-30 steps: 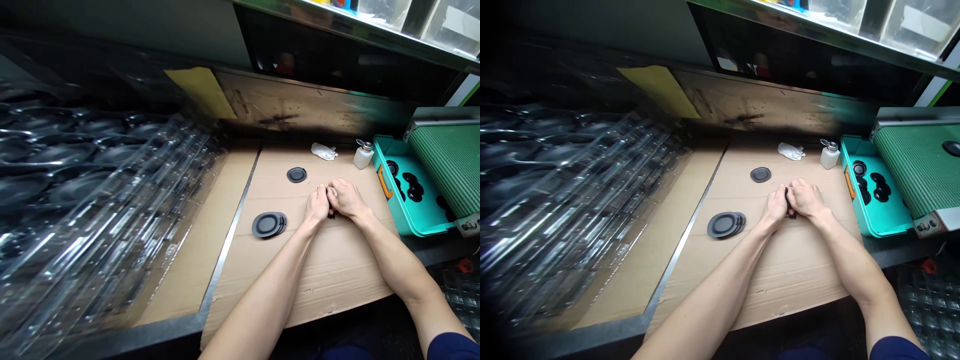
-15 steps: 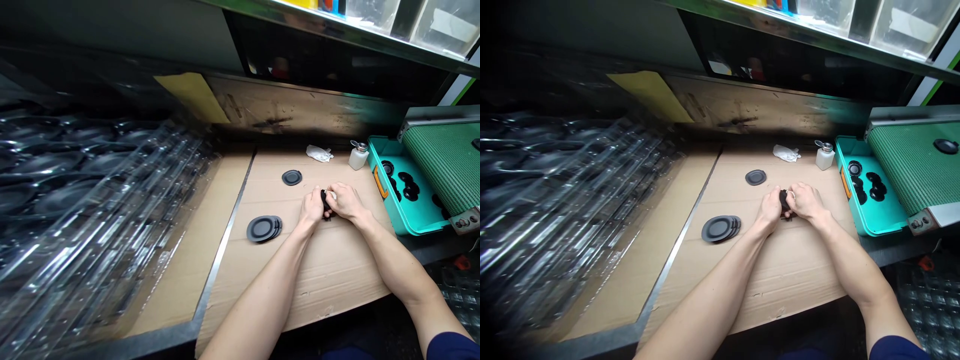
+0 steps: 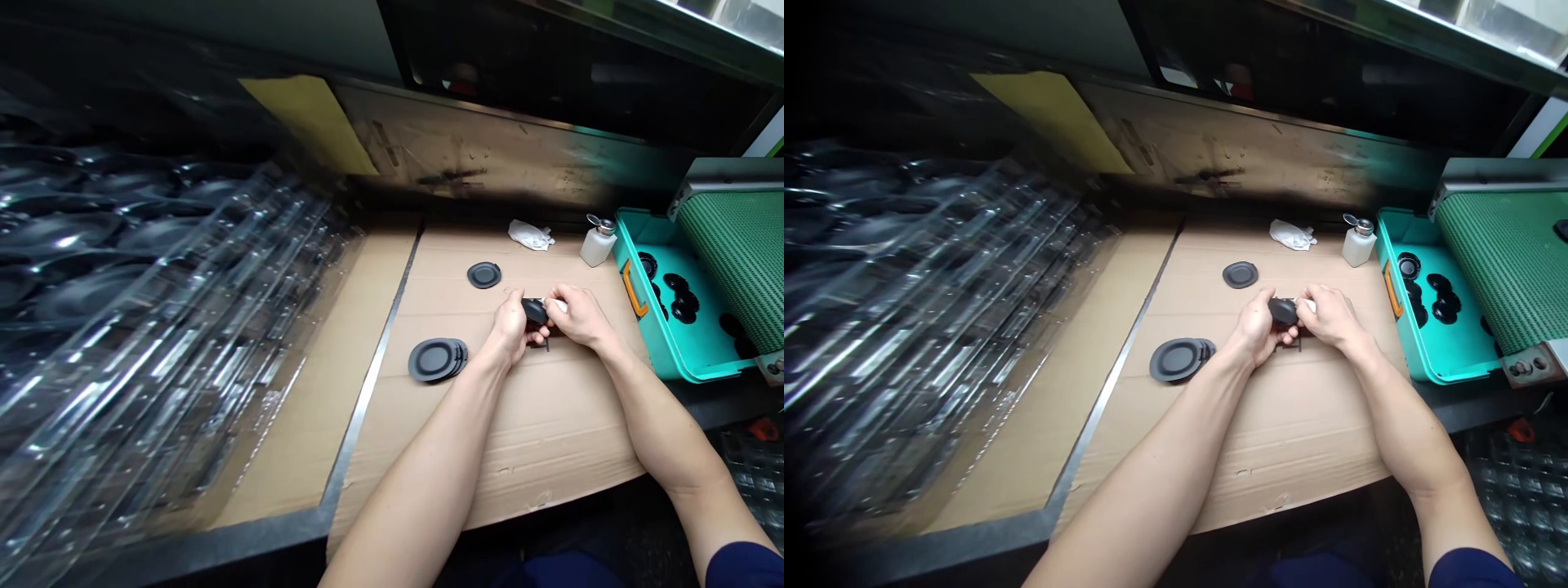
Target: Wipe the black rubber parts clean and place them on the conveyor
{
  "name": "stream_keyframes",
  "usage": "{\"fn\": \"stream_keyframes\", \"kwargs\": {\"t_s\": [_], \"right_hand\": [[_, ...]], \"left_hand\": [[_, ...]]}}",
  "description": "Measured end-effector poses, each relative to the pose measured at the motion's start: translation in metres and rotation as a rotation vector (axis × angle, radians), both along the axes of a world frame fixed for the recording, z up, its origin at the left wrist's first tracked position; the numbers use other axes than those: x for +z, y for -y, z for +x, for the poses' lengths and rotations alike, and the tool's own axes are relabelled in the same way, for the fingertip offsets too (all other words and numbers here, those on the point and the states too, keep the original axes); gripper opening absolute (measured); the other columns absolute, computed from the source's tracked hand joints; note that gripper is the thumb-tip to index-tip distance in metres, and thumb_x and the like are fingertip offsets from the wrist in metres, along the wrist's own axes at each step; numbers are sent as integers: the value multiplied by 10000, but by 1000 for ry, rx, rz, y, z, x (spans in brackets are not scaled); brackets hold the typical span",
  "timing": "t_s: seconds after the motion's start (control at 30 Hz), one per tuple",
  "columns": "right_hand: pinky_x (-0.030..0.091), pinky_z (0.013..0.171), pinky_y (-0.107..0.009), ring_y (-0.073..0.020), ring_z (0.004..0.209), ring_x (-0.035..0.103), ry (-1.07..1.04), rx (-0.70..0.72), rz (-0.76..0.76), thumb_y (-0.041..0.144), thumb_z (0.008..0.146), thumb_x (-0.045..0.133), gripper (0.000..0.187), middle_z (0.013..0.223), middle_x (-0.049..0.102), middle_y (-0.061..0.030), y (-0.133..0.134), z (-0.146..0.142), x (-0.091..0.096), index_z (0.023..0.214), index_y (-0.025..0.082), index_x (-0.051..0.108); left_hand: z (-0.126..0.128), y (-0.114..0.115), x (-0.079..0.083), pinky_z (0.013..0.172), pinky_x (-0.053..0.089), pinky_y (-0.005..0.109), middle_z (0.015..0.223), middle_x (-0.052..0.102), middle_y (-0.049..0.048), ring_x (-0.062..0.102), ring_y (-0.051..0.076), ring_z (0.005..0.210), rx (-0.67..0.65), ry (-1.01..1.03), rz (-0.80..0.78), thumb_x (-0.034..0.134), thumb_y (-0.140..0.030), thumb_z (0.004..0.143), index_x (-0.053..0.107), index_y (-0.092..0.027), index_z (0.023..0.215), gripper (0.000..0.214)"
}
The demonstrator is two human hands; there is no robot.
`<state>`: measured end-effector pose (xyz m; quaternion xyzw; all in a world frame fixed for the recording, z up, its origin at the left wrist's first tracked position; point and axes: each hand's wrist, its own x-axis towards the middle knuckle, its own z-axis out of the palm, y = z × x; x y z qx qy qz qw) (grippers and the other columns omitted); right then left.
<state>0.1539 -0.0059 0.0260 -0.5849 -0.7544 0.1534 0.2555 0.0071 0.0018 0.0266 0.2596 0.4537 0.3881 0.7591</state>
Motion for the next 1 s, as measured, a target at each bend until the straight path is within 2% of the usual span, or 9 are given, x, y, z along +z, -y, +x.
{"fn": "stream_keyframes", "kwargs": {"t_s": [0.13,0.23,0.43,0.63,0.77,0.87,1.0], "right_hand": [[440,757,-272,-181,822,644,44,19,48,244,926,530,134,886,729,-18,3,0,4,861,233,647],[438,753,-282,-192,832,636,118,8,59,244,932,537,131,935,731,-31,3,0,3,871,234,653],[451,789,-294,-208,889,644,219,33,69,245,962,535,129,993,729,-52,1,-7,-2,933,238,660],[435,731,-305,-221,883,660,252,-54,62,277,958,553,138,987,749,-54,5,-10,5,921,245,682],[441,751,-310,-228,898,673,195,-148,112,288,938,562,155,972,764,-49,4,1,4,890,244,703],[456,804,-324,-240,928,678,148,-224,150,299,949,541,193,992,769,-61,0,13,2,916,238,721],[460,821,-362,-277,926,671,274,-343,32,274,945,540,214,1002,758,-108,-3,27,4,951,224,748]], "left_hand": [[1,0,-3,318,366,222,505,595,55,503,149,342,20,-30,18,262,-408,1063,608,-108,915,482],[3,0,-11,329,382,225,498,601,57,527,157,347,27,-89,52,288,-415,1063,613,-125,879,473],[5,0,-34,377,432,251,446,597,70,566,183,351,-39,-290,266,360,-526,1045,656,-174,697,576],[7,3,-32,393,438,273,436,575,41,561,194,350,39,-277,299,397,-523,1030,691,-161,755,541],[2,0,-20,375,394,240,562,642,59,538,151,378,153,-60,163,327,-474,1041,660,-126,893,504],[-14,-6,-9,372,376,201,654,660,98,524,120,423,135,213,-47,250,-423,1051,640,-82,973,524],[-32,-12,2,386,393,149,684,625,98,505,91,463,148,447,-237,243,-399,1061,630,-34,1054,533]]}}
